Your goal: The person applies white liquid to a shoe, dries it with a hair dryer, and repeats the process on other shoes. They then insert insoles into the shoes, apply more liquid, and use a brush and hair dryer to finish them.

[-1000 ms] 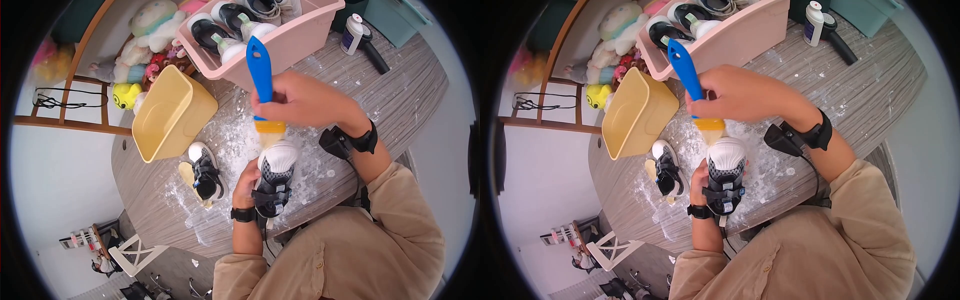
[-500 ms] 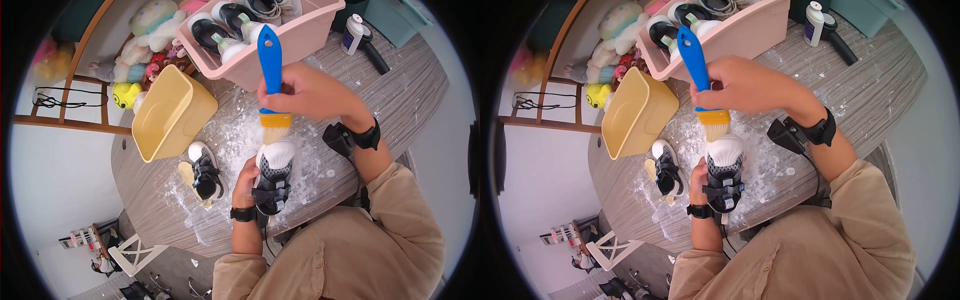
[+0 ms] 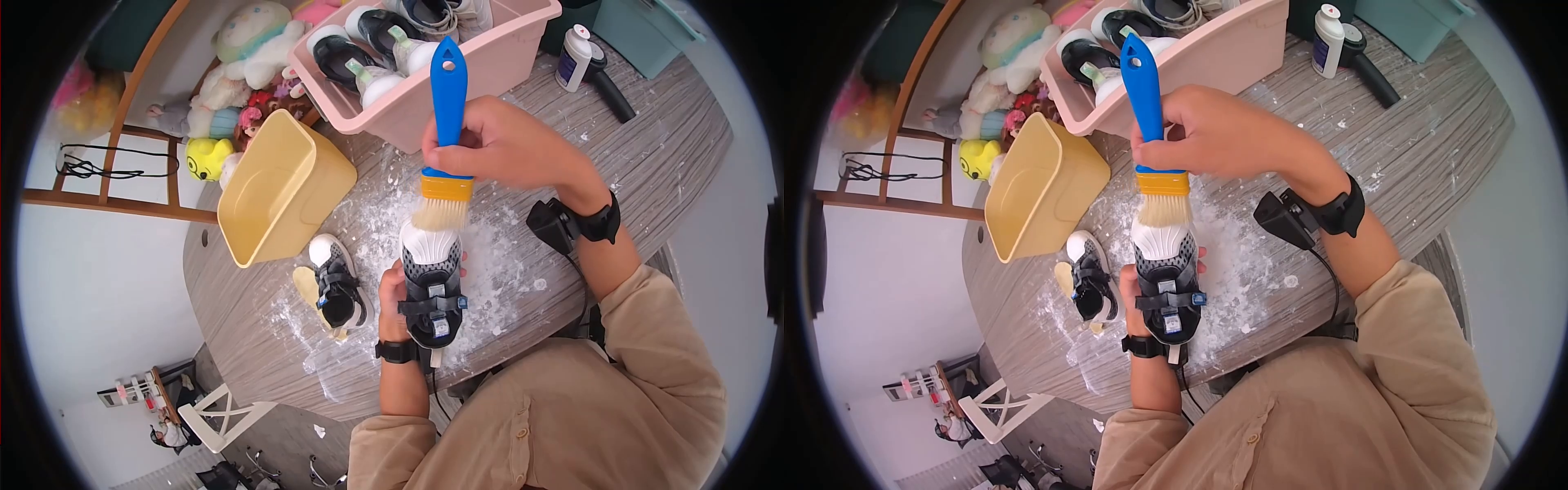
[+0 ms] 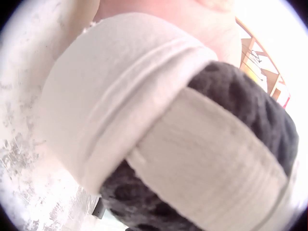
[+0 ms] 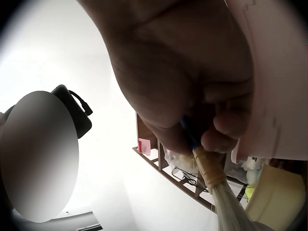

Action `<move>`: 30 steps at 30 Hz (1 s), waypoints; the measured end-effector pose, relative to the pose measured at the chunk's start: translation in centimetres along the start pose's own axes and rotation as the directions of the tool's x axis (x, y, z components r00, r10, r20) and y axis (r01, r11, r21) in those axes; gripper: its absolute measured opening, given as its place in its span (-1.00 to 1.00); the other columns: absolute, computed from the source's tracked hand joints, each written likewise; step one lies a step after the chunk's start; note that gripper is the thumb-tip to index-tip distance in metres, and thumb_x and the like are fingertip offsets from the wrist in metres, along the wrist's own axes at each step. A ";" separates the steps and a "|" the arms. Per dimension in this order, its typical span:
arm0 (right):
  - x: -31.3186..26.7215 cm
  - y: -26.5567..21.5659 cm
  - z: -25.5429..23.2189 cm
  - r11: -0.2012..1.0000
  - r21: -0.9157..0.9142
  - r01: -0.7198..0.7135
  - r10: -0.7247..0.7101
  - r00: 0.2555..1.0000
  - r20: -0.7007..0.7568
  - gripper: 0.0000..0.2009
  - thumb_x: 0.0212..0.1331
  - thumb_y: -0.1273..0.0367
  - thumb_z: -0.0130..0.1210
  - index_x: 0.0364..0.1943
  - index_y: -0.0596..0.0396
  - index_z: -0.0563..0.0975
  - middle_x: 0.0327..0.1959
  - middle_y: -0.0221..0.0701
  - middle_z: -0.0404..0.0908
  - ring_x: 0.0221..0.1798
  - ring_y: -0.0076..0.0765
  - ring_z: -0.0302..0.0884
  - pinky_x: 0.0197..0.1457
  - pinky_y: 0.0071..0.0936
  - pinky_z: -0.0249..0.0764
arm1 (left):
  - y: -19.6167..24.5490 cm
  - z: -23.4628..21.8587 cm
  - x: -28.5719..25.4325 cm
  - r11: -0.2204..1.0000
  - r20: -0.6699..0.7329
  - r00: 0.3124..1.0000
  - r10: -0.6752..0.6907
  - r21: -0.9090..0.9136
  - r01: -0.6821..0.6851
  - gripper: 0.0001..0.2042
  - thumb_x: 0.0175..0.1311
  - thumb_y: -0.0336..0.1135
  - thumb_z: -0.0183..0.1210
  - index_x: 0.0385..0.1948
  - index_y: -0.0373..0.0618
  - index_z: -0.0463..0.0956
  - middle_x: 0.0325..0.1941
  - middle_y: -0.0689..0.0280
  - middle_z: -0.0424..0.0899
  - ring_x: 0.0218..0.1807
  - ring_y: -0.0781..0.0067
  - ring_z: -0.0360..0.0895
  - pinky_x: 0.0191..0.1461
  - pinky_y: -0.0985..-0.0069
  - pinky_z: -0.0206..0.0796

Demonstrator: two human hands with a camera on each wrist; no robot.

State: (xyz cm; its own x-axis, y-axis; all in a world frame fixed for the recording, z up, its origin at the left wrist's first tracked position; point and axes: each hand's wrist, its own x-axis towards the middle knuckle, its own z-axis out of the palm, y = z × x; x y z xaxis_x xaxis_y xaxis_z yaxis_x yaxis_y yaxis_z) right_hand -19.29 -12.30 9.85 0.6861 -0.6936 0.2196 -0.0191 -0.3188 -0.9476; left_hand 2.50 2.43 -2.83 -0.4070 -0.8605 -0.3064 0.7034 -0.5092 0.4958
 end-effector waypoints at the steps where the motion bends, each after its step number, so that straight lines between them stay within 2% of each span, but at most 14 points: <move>1: 0.0 -0.1 -0.1 1.000 -0.008 0.000 0.000 1.000 -0.001 -0.81 0.19 0.31 0.11 -0.26 0.15 0.54 -0.41 -0.53 0.54 -0.39 -0.69 0.43 -0.35 -0.68 0.40 | 0.0 0.0 0.0 0.999 0.018 1.000 0.001 -0.041 0.000 -0.22 -0.02 -0.05 0.07 0.25 -0.36 0.11 0.12 -0.23 0.40 0.02 -0.06 0.53 -0.06 0.15 0.52; 4: 0.0 -0.2 -0.3 1.000 -0.004 -0.002 0.002 1.000 -0.028 -0.82 0.19 0.31 0.10 -0.26 0.15 0.54 -0.42 -0.54 0.54 -0.42 -0.71 0.41 -0.39 -0.70 0.37 | -0.1 -0.1 0.1 0.991 0.074 0.997 0.013 -0.134 -0.003 -0.22 0.00 -0.05 0.05 0.27 -0.36 0.09 0.15 -0.25 0.37 0.08 -0.09 0.49 -0.04 0.15 0.51; 7: 0.0 -0.3 0.0 0.998 0.060 -0.022 0.028 0.995 -0.091 -0.82 0.19 0.31 0.11 -0.27 0.14 0.54 -0.42 -0.55 0.53 -0.43 -0.72 0.40 -0.41 -0.72 0.35 | -0.2 0.2 -0.3 0.984 0.067 0.997 0.032 -0.179 -0.020 -0.24 0.03 -0.04 -0.02 0.28 -0.34 0.08 0.20 -0.27 0.31 0.14 -0.14 0.42 0.02 0.14 0.48; 9: 0.2 -0.7 0.5 0.991 0.117 -0.068 0.081 0.991 -0.106 -0.83 0.19 0.32 0.11 -0.27 0.13 0.54 -0.42 -0.55 0.53 -0.42 -0.74 0.40 -0.42 -0.73 0.34 | -0.1 0.7 -0.3 0.983 0.022 0.999 0.024 -0.180 -0.020 -0.25 0.04 -0.03 -0.08 0.29 -0.33 0.07 0.22 -0.28 0.29 0.17 -0.17 0.39 0.06 0.13 0.45; 13: 0.4 -0.2 0.7 0.998 0.054 -0.025 0.030 0.996 -0.081 -0.83 0.18 0.33 0.13 -0.26 0.14 0.55 -0.42 -0.55 0.54 -0.42 -0.74 0.40 -0.41 -0.73 0.35 | 0.0 1.3 -0.4 0.985 -0.034 0.996 0.079 -0.150 -0.083 -0.26 0.05 -0.03 -0.15 0.30 -0.31 0.07 0.25 -0.28 0.26 0.20 -0.22 0.36 0.10 0.13 0.41; 16: 0.4 0.4 0.3 1.000 -0.020 -0.017 0.016 0.999 -0.046 -0.82 0.17 0.33 0.14 -0.26 0.16 0.55 -0.41 -0.55 0.54 -0.41 -0.74 0.40 -0.41 -0.72 0.35 | -0.2 1.6 -0.2 0.986 -0.045 0.993 0.109 -0.121 -0.114 -0.23 0.16 0.17 -0.33 0.26 -0.34 0.13 0.17 -0.28 0.35 0.07 -0.18 0.47 0.05 0.15 0.41; 19: 0.4 1.0 0.2 0.999 -0.050 0.016 -0.019 0.998 -0.054 -0.81 0.17 0.32 0.15 -0.26 0.16 0.55 -0.42 -0.55 0.54 -0.42 -0.74 0.40 -0.41 -0.72 0.35 | -0.2 1.4 -0.1 0.972 -0.004 0.994 0.109 -0.208 -0.107 -0.24 0.18 0.18 -0.33 0.27 -0.31 0.12 0.18 -0.28 0.34 0.08 -0.20 0.46 0.07 0.14 0.40; 22: 0.4 0.8 0.2 1.000 0.027 -0.004 0.007 0.994 -0.107 -0.81 0.18 0.31 0.15 -0.25 0.14 0.56 -0.41 -0.54 0.54 -0.42 -0.74 0.42 -0.41 -0.73 0.36 | -0.2 1.7 -0.2 0.969 -0.085 0.990 0.112 -0.210 -0.128 -0.24 0.18 0.18 -0.29 0.30 -0.28 0.08 0.21 -0.24 0.32 0.11 -0.21 0.43 0.10 0.12 0.38; 24: 0.4 -0.3 0.4 0.988 0.145 -0.058 0.078 0.988 -0.136 -0.81 0.18 0.30 0.15 -0.24 0.13 0.56 -0.40 -0.53 0.55 -0.42 -0.74 0.43 -0.41 -0.74 0.37 | 0.0 1.9 -0.1 0.966 -0.084 0.989 0.119 -0.220 -0.134 -0.21 0.07 0.10 -0.15 0.32 -0.26 0.04 0.27 -0.21 0.25 0.21 -0.24 0.33 0.14 0.07 0.37; 25: 0.6 -0.1 0.5 0.989 0.139 -0.057 0.075 0.989 -0.127 -0.80 0.18 0.29 0.15 -0.24 0.12 0.56 -0.40 -0.53 0.55 -0.42 -0.74 0.43 -0.41 -0.74 0.37 | 0.0 1.9 -0.1 0.965 -0.084 0.989 0.121 -0.225 -0.137 -0.19 0.01 0.05 -0.08 0.33 -0.25 0.02 0.31 -0.19 0.21 0.26 -0.25 0.28 0.16 0.05 0.37; 28: 0.9 0.8 0.9 0.991 0.122 -0.060 0.072 0.993 -0.098 -0.80 0.18 0.28 0.15 -0.23 0.11 0.56 -0.40 -0.53 0.55 -0.42 -0.75 0.44 -0.42 -0.75 0.38 | 0.1 1.7 0.2 0.973 -0.069 0.984 0.164 -0.153 -0.173 -0.20 0.03 0.07 -0.12 0.33 -0.24 0.03 0.29 -0.17 0.24 0.24 -0.24 0.31 0.13 0.01 0.37; 30: 0.8 1.1 1.0 0.992 0.108 -0.069 0.078 0.994 -0.080 -0.80 0.18 0.28 0.15 -0.23 0.10 0.56 -0.40 -0.54 0.55 -0.42 -0.75 0.43 -0.42 -0.75 0.38 | 0.2 1.8 0.1 0.968 -0.104 0.980 0.172 -0.166 -0.188 -0.21 0.05 0.08 -0.16 0.33 -0.23 0.04 0.29 -0.16 0.26 0.21 -0.24 0.35 0.09 0.00 0.39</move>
State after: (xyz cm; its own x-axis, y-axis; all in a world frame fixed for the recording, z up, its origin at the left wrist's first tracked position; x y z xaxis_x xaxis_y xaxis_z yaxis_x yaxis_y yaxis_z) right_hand -18.02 -12.58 8.78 0.6224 -0.7656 0.1627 0.0125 -0.1982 -0.9801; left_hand 1.50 2.23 -1.31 -0.2173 -0.9291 -0.2992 0.8541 -0.3293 0.4025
